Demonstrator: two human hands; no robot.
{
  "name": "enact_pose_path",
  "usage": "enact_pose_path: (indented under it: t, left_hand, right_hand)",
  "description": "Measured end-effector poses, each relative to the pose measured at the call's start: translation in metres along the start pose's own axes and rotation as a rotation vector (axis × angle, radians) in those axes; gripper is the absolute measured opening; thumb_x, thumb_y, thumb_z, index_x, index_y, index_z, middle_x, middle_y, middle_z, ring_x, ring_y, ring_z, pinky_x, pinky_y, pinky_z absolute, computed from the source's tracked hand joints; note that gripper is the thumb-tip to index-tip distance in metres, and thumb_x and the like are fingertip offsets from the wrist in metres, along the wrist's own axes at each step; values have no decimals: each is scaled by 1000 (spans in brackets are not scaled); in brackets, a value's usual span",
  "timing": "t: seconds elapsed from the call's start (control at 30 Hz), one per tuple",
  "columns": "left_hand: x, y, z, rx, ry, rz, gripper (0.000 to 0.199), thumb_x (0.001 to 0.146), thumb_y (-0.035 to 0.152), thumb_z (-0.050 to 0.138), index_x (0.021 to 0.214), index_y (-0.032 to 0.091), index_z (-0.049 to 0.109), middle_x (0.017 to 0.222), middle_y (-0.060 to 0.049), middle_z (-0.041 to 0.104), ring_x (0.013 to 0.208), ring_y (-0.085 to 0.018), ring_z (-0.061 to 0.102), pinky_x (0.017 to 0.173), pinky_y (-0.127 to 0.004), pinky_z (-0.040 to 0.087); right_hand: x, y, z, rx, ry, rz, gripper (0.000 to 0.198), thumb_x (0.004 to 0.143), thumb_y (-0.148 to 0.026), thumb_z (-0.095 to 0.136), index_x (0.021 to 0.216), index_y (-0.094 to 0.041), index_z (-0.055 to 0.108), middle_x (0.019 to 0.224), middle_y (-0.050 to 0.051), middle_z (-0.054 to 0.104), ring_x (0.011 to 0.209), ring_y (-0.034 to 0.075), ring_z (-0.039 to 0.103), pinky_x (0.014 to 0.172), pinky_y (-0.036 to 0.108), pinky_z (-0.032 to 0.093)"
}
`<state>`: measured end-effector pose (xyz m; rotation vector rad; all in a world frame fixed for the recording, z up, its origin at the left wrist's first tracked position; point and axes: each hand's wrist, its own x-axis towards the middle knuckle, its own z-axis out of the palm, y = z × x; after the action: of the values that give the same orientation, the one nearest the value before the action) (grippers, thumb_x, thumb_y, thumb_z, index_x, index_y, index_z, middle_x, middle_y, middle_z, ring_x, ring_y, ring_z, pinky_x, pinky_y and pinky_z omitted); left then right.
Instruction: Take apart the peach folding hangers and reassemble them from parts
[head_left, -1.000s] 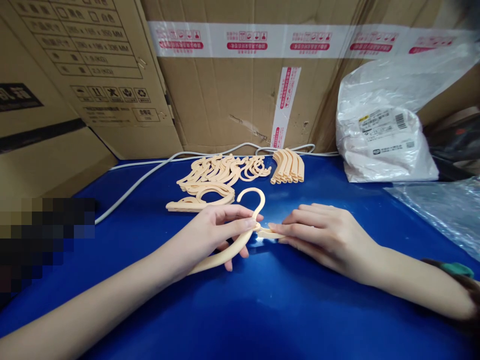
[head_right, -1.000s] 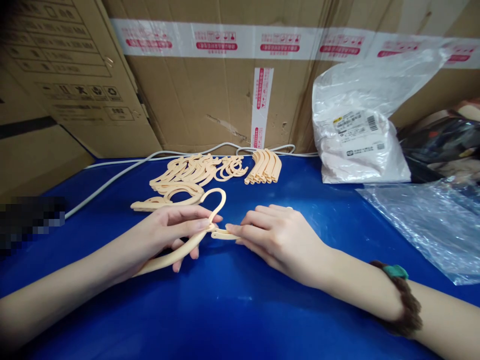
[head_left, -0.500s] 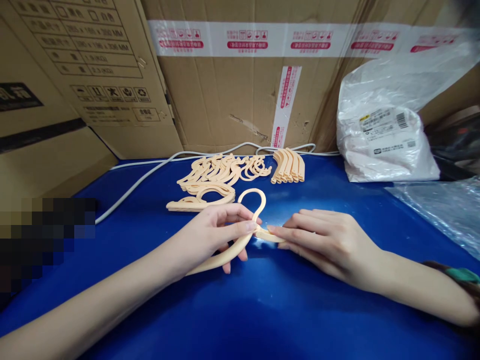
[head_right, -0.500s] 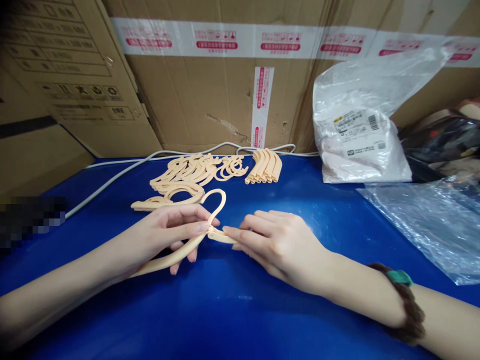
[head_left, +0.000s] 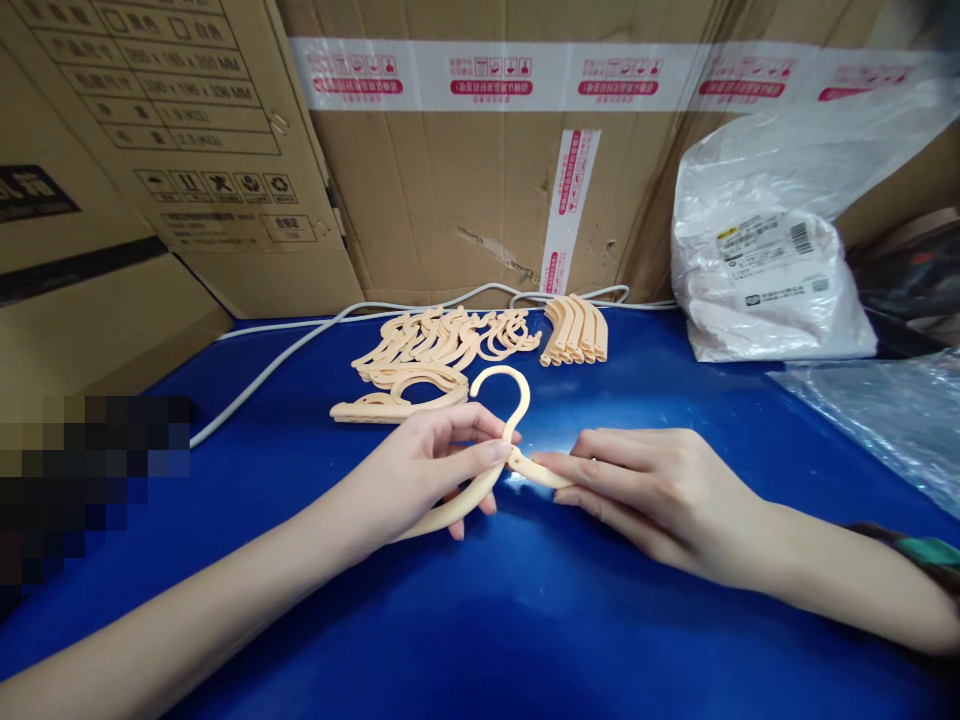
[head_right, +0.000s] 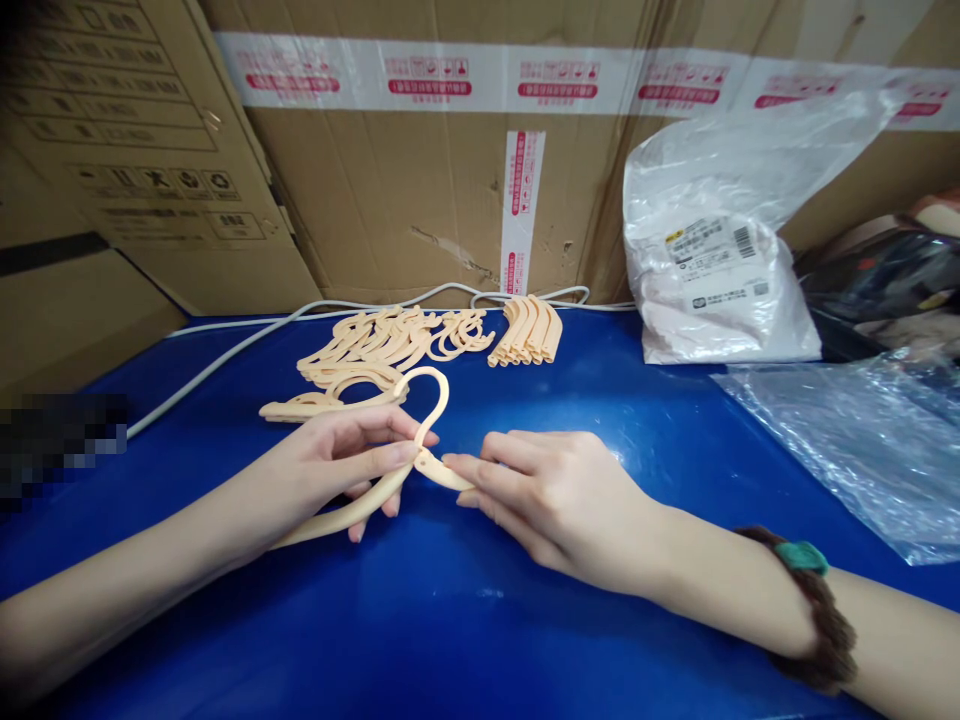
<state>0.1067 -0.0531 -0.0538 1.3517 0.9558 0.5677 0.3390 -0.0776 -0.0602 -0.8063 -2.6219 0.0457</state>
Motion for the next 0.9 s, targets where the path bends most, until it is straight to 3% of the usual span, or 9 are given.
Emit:
enact_pose_path:
  t: [0.17, 0.37, 0.9]
  left_hand:
    - [2, -2, -1, 13, -11, 11, 24, 83, 38, 64, 91, 15, 59, 58, 2, 60, 51, -10, 57, 37, -15, 48]
    - [4, -2, -2, -5, -15, 3, 22, 82, 36, 65, 87, 16, 58, 78, -1, 65, 56, -11, 62, 35, -14, 47]
    - [2, -2, 0, 47, -45, 2, 25, 83, 38, 63, 95, 17, 58, 78, 0, 62, 56, -10, 60, 35, -14, 47]
  right_hand:
    - [0, -1, 0, -4, -10, 15, 32, 100, -24, 40, 123, -15, 60, 76, 1, 56, 63, 11, 53, 57, 23, 39]
    - [0, -3, -1, -13, -13, 8, 32, 100, -23, 39, 123, -14, 60, 76, 1, 57, 63, 11, 54, 57, 23, 40]
    - [-1, -3, -3, 18, -69, 51, 35, 101, -26, 37, 125, -15, 59, 77, 2, 59, 65, 11, 57, 58, 22, 42]
